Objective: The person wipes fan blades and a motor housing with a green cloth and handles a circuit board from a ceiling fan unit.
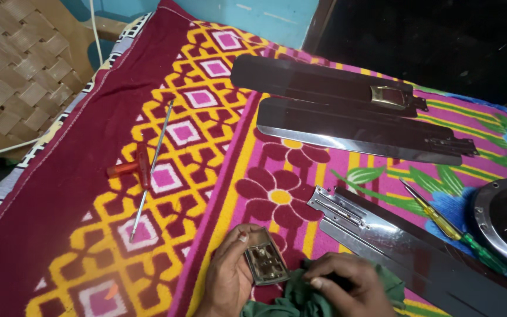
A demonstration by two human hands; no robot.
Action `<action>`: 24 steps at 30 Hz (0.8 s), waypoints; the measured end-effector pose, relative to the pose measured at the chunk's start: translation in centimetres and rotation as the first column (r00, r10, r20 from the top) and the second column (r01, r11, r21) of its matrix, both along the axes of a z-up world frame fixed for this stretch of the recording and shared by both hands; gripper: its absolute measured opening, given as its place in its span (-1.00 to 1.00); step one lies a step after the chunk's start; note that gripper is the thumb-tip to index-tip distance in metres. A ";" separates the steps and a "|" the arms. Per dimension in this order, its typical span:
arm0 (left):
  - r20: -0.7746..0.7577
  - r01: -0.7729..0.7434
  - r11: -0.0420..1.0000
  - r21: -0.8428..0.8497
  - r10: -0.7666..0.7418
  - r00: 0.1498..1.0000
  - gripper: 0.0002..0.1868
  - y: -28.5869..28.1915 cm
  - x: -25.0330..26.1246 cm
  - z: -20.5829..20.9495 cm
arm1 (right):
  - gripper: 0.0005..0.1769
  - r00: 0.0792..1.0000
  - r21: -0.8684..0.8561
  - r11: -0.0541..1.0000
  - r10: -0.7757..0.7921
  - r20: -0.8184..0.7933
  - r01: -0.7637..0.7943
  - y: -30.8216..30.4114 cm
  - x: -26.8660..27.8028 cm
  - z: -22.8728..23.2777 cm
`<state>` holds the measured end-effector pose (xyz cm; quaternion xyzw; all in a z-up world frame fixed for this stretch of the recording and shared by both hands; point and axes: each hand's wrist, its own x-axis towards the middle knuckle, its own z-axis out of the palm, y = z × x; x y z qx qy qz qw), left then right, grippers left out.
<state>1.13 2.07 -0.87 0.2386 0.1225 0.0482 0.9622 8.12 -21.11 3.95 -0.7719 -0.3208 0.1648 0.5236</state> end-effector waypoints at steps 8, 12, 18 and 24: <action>-0.123 -0.009 0.999 0.051 0.016 0.992 -0.60 0.4 -0.1 -4.0 | -0.92 0.940 -0.065 0.950 -0.291 0.179 0.307 -0.1 0.1 1.5; 0.094 0.205 0.964 0.172 -0.223 0.970 -0.44 3.3 1.7 -13.4 | -0.85 0.513 0.093 0.610 -0.731 0.450 0.787 -4.3 3.1 2.9; -0.397 0.382 0.907 -0.176 -0.421 0.816 -0.49 5.7 7.9 -23.8 | -0.84 0.286 -0.037 0.313 -0.807 0.516 0.949 -11.8 6.3 1.9; 0.104 0.389 0.891 0.235 -0.421 0.901 -0.36 4.6 6.0 -21.5 | -0.80 0.247 0.042 0.440 -0.578 0.778 0.897 -13.5 8.1 -1.9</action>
